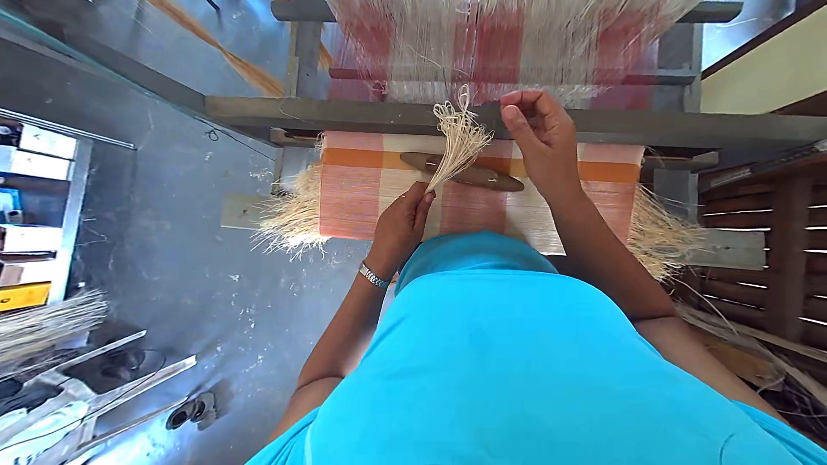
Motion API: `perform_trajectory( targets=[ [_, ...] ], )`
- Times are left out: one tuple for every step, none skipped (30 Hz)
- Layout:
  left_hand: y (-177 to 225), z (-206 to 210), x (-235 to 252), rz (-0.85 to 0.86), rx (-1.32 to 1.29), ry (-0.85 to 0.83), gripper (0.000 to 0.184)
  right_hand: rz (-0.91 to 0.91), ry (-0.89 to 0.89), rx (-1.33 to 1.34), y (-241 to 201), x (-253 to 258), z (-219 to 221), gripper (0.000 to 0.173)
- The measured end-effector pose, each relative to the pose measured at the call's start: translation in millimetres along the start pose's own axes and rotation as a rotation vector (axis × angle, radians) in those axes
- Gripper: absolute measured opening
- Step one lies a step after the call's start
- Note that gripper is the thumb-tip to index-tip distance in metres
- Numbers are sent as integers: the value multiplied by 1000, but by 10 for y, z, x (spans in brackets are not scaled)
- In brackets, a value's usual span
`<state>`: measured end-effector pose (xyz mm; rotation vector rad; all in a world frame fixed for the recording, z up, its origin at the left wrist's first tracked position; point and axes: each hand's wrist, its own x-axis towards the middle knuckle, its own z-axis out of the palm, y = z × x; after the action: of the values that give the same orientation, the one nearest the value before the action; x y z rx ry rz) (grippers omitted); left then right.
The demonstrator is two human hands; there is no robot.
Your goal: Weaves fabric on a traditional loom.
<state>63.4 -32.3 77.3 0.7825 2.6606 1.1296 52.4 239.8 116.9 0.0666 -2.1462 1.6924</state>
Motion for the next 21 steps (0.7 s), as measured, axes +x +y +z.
perform_trajectory(
  targets=[
    [2, 9, -5, 9, 21, 8, 33, -22, -9, -5, -14, 37, 28, 33],
    [5, 16, -12, 18, 42, 14, 32, -43, -18, -19, -16, 69, 54, 36],
    [0, 28, 2, 14, 45, 13, 33, -67, -27, -43, -16, 95, 80, 39],
    [-7, 40, 13, 12, 53, 11, 33, -86, -35, -63, -25, 116, 107, 42],
    [-10, 47, 9, 15, 63, 9, 33, -105, -40, -86, -40, 132, 134, 43],
    [-6, 45, -9, 27, 76, 10, 33, -123, -39, -110, -57, 143, 162, 44],
    [2, 38, -44, 40, 94, 13, 32, -132, -35, -131, -71, 149, 189, 44],
    [4, 36, -68, 46, 101, 15, 31, -138, -30, -148, -80, 156, 213, 43],
    [5, 38, -78, 48, 105, 15, 30, -139, -27, -163, -84, 165, 230, 40],
    [4, 42, -76, 48, 105, 14, 30, -138, -25, -171, -85, 176, 244, 36],
    [-2, 48, -63, 46, 101, 11, 30, -134, -25, -175, -85, 184, 256, 32],
    [-14, 56, -37, 43, 92, 7, 30, -134, -23, -169, -81, 190, 269, 27],
    [-31, 66, -1, 36, 75, 0, 31, -134, -22, -148, -78, 193, 279, 23],
    [-46, 66, 20, 28, 68, -5, 32, -122, -27, -109, -79, 191, 278, 20],
    [-66, 57, 25, 14, 69, -4, 33, -93, -39, -36, -87, 191, 261, 19],
    [-98, 34, 17, -12, 82, 1, 35, -45, -55, 79, -104, 197, 220, 16],
    [-152, -11, 0, -47, 105, 13, 38, 6, -62, 219, -127, 212, 151, 12],
    [-234, -76, -25, -90, 138, 32, 41, 45, -58, 347, -145, 236, 46, 9],
    [-357, -162, -61, -145, 175, 48, 44, 80, -36, 442, -149, 259, -100, 8],
    [-506, -276, -115, -204, 219, 56, 47, 112, 6, 501, -137, 279, -283, 10],
    [-676, -408, -190, -264, 271, 63, 49, 145, 56, 533, -112, 292, -507, 12]
  ],
)
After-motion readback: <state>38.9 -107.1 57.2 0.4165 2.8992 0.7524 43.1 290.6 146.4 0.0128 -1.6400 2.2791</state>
